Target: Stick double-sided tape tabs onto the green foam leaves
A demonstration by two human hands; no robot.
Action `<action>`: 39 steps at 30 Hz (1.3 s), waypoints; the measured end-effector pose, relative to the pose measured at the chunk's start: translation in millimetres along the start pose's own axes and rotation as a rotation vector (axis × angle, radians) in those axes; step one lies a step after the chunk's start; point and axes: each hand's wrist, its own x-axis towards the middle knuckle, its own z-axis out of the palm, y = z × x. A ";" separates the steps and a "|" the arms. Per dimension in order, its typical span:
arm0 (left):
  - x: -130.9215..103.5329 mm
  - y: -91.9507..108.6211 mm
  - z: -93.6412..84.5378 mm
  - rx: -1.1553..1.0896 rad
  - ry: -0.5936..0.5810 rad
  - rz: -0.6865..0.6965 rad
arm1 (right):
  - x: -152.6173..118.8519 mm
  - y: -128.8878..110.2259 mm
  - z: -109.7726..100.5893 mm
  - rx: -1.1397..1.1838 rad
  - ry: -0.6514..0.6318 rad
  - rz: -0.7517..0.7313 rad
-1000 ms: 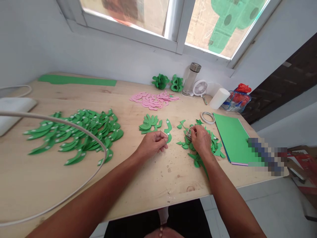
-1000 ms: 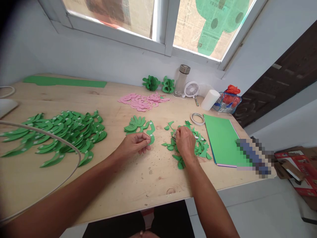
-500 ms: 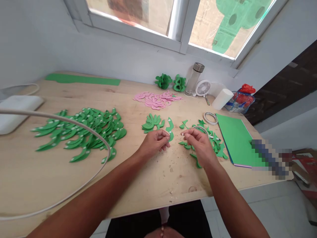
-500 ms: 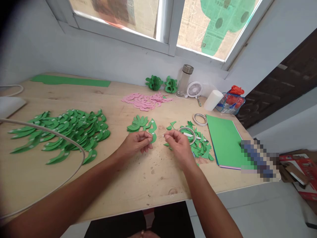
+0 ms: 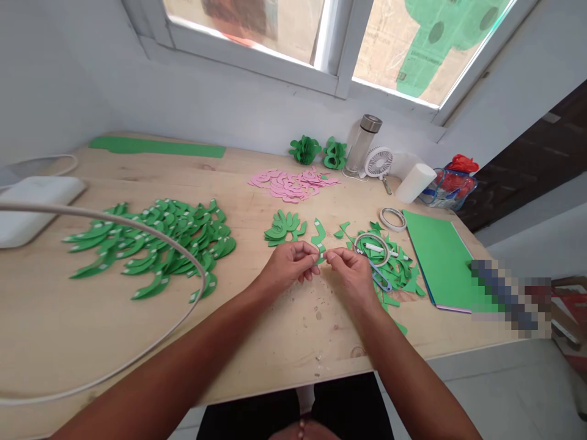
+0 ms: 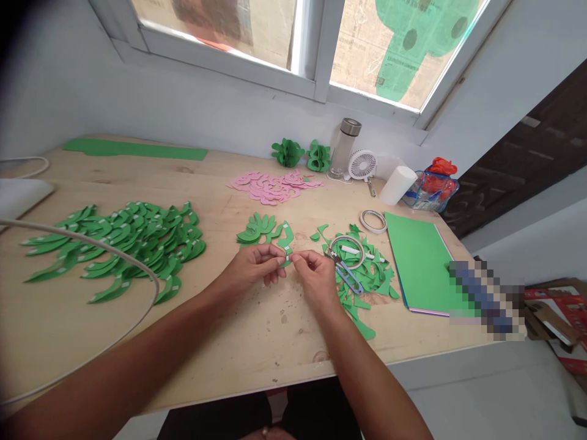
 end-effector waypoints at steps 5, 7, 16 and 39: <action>-1.6 1.2 -0.5 -0.039 -0.013 -0.043 | -0.1 -3.0 -2.7 0.017 0.072 0.007; -1.8 1.5 -0.6 -0.042 -0.026 -0.050 | 0.0 -2.5 -4.2 0.024 0.077 0.008; -1.2 0.0 -0.2 -0.043 -0.003 -0.040 | -0.7 0.8 -5.7 -0.016 0.009 -0.040; -3.2 1.1 0.0 -0.072 0.009 -0.058 | -0.7 1.7 -6.1 -0.035 0.031 -0.030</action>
